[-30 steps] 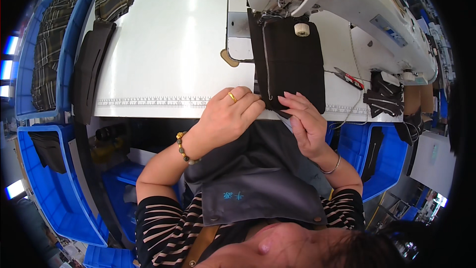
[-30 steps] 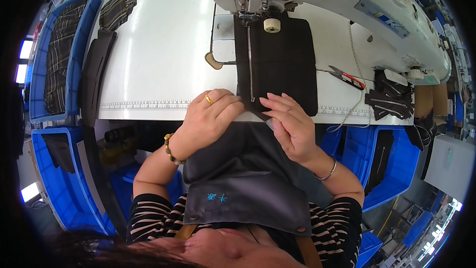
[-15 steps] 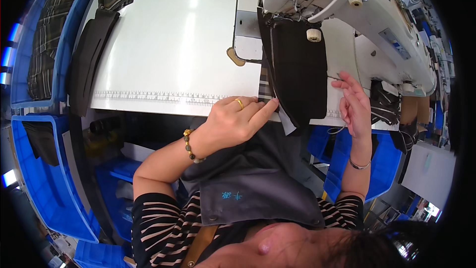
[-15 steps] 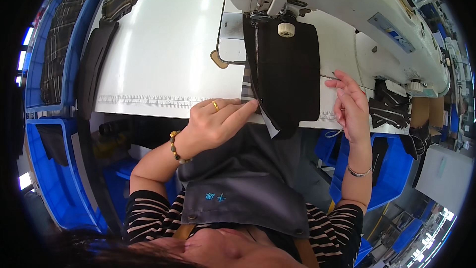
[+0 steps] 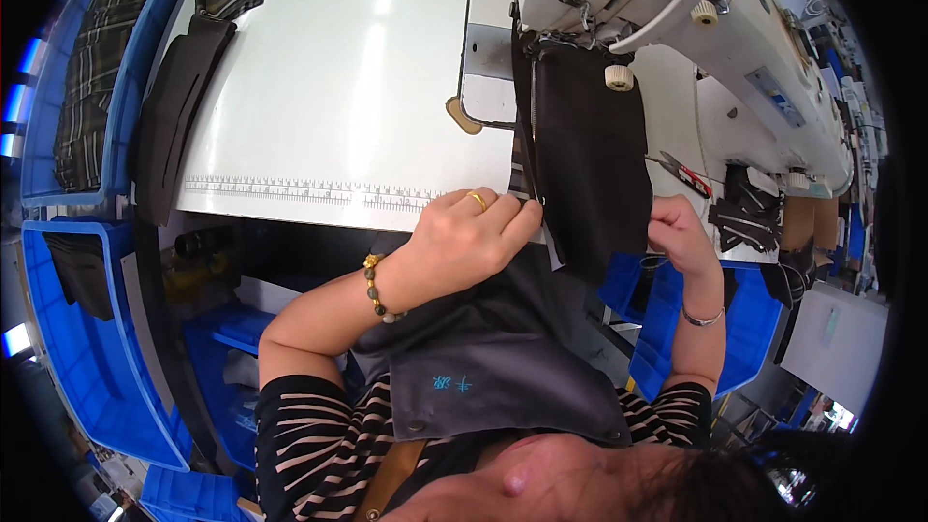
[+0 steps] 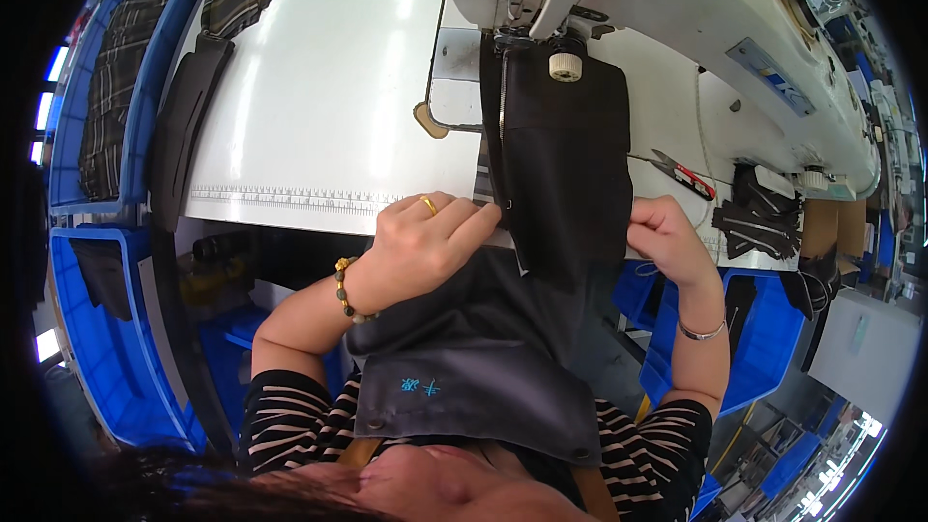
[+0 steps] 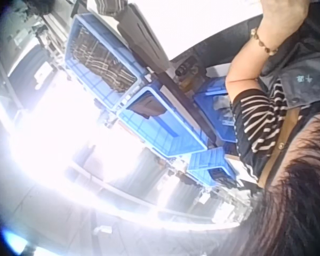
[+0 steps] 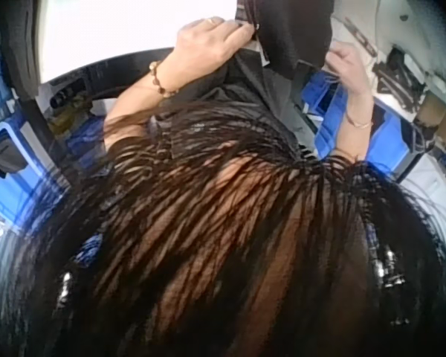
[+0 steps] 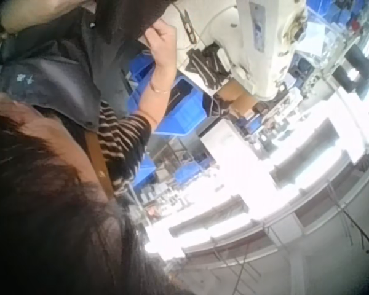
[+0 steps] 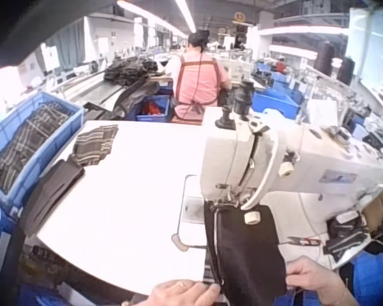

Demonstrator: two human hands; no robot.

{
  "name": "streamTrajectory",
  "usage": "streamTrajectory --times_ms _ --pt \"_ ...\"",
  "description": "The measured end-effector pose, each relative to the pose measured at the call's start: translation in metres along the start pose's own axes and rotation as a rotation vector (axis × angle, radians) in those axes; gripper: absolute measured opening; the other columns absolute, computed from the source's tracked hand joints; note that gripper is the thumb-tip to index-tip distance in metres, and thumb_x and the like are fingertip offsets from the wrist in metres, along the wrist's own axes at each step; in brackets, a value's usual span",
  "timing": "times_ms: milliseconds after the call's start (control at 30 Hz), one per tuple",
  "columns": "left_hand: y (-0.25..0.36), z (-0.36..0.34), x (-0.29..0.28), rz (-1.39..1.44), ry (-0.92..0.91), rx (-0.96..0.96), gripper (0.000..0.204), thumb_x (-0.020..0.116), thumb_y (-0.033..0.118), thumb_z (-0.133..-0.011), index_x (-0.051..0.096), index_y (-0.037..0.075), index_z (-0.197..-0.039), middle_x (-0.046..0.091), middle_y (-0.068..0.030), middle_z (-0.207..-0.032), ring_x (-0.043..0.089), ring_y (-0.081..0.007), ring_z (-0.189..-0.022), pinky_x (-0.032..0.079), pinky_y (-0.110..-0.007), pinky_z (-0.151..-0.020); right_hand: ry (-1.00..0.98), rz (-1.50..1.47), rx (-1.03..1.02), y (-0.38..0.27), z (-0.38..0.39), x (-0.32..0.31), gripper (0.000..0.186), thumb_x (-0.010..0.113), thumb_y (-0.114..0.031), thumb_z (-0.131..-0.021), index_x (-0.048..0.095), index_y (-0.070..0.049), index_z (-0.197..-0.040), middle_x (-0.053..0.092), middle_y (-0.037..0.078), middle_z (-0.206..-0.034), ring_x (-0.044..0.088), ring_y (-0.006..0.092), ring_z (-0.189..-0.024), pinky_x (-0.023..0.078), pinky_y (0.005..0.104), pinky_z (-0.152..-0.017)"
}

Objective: The person sews zippers onto black fabric pieces using an industrial sewing machine. They align the zipper tape with the fabric edge, guide the material under the presser foot, and stitch along the zipper line. The person handles multiple fabric pieces, including plaid and solid black materials, and places finished items into a blue bin.

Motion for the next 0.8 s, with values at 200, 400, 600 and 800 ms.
streamTrajectory --times_ms 200,400,600,800 --pt "-0.002 -0.004 -0.002 0.008 0.018 -0.034 0.034 0.072 0.009 -0.077 0.077 0.007 -0.11 0.073 -0.0021 -0.11 0.063 -0.0099 -0.065 0.05 -0.024 -0.056 0.218 0.737 -0.67 -0.02 0.005 0.037 0.031 0.076 0.001 -0.073 0.077 -0.002 -0.103 0.073 0.016 -0.12 0.069 0.04 -0.111 0.055 0.044 -0.096" --pt "0.002 -0.002 0.0 -0.054 -0.01 0.035 0.029 0.073 0.011 -0.074 0.077 0.007 -0.103 0.074 -0.0026 -0.112 0.066 -0.0092 -0.071 0.051 -0.024 -0.056 0.146 1.089 -0.709 -0.011 -0.001 0.068 0.041 0.082 -0.01 -0.08 0.077 -0.002 -0.12 0.072 0.019 -0.132 0.068 0.0412 -0.123 0.049 0.0489 -0.112" --pt "0.003 -0.002 0.001 -0.041 -0.009 0.122 0.024 0.073 0.013 -0.074 0.075 0.008 -0.097 0.074 -0.0037 -0.109 0.071 -0.0122 -0.084 0.056 -0.025 -0.065 0.17 1.139 -0.754 -0.014 0.0 0.07 0.042 0.083 -0.015 -0.078 0.078 -0.002 -0.118 0.074 0.017 -0.127 0.07 0.0402 -0.12 0.051 0.0488 -0.109" --pt "0.002 -0.001 0.0 -0.017 -0.077 0.112 0.024 0.072 0.012 -0.076 0.075 0.004 -0.098 0.073 -0.0073 -0.107 0.074 -0.0194 -0.097 0.061 -0.031 -0.077 0.188 1.228 -0.828 -0.001 0.004 0.058 0.047 0.079 -0.011 -0.06 0.079 -0.005 -0.106 0.074 0.013 -0.117 0.071 0.0365 -0.111 0.059 0.0479 -0.096"
Point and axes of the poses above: each hand's wrist, its own z-axis away from the middle knuckle, its own x-axis out of the palm, y = z × x, the point moved 5 cm from there along -z, towards the middle knuckle
